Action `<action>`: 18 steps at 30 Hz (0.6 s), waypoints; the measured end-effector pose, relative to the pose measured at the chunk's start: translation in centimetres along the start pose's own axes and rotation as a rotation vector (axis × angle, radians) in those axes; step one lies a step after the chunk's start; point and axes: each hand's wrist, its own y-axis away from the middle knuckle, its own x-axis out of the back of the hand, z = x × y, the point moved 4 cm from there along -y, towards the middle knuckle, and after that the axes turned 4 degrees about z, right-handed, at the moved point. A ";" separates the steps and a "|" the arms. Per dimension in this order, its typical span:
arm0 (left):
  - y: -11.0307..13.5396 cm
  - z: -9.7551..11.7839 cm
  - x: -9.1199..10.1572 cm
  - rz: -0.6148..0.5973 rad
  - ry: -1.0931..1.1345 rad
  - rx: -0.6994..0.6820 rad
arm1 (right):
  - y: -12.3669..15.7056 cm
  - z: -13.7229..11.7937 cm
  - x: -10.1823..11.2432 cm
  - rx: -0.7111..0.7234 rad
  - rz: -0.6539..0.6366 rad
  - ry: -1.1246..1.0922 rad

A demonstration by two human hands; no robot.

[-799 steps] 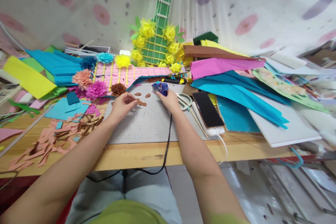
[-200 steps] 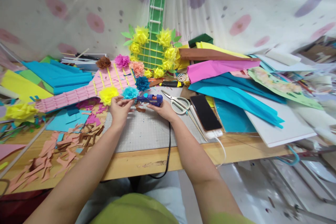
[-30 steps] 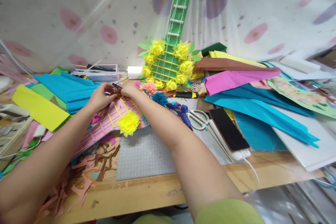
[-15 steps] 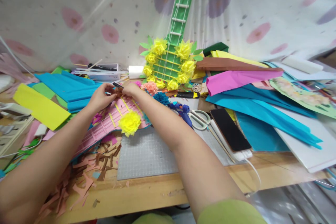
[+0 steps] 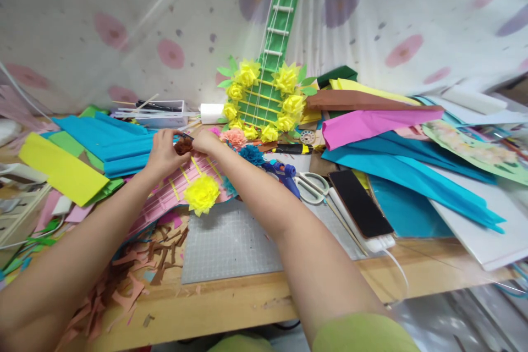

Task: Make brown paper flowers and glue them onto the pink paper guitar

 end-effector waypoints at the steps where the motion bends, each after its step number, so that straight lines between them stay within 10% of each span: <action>1: -0.1 0.1 0.0 0.003 -0.007 -0.013 | -0.1 0.0 -0.1 0.030 -0.002 0.034; 18: 0.2 0.5 0.6 -0.001 -0.063 -0.079 | -0.3 0.2 -0.1 0.112 -0.008 -0.114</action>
